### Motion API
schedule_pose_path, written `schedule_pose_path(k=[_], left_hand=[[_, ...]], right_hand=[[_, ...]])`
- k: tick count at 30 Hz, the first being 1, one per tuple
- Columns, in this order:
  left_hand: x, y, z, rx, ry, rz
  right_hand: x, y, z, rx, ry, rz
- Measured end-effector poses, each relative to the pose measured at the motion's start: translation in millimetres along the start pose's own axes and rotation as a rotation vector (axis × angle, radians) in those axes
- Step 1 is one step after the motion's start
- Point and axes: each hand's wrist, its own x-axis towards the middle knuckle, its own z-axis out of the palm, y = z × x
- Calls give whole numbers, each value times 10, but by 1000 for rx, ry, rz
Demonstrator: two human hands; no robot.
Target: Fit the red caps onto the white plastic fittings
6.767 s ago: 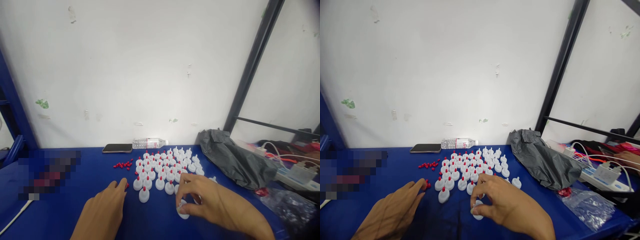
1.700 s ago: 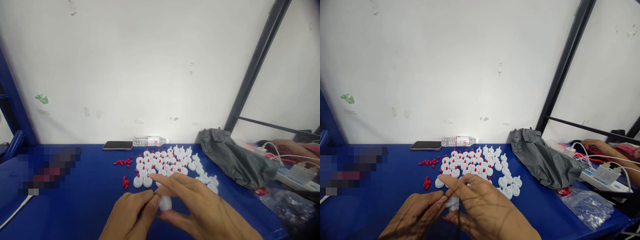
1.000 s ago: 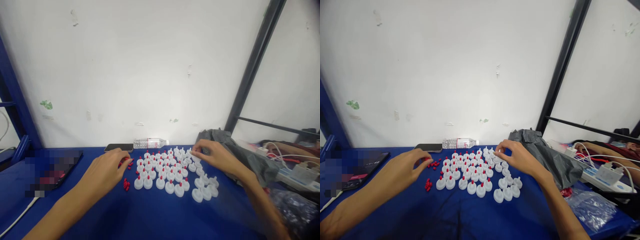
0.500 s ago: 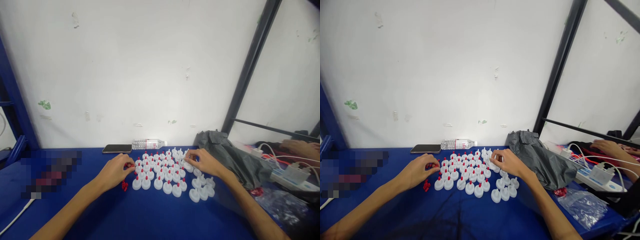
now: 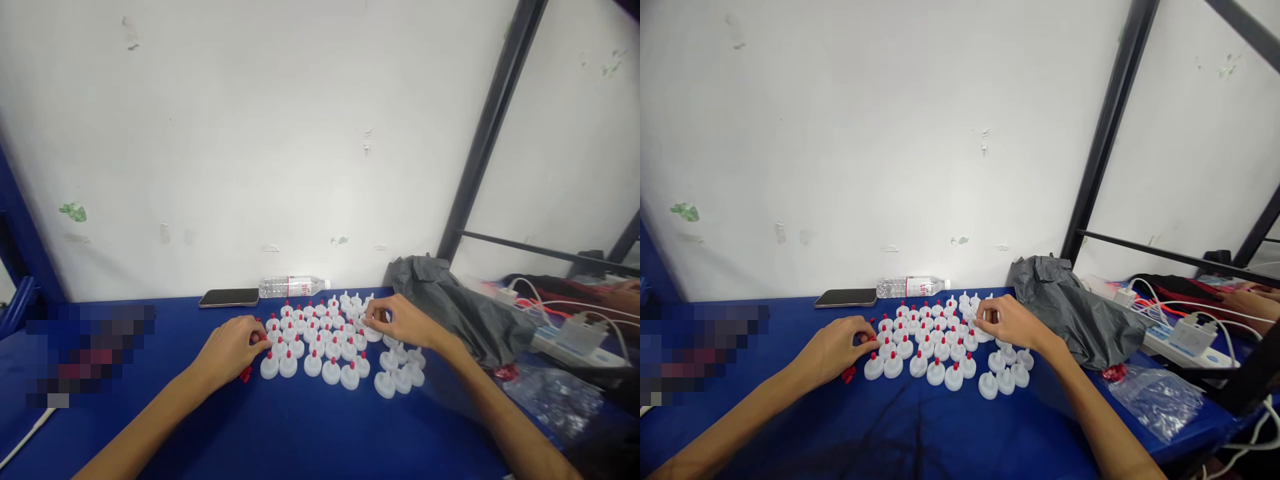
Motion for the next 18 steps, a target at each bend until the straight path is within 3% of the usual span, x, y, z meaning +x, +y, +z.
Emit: schedule_pose_path(k=[11,18], left_hand=[[9,-105,-25,89,-3,-91],[-33,-100,-157,101,26,-77]], right_hand=[[-7,60,27,-19,-102,17],[-26,76,13,-68,-105,21]])
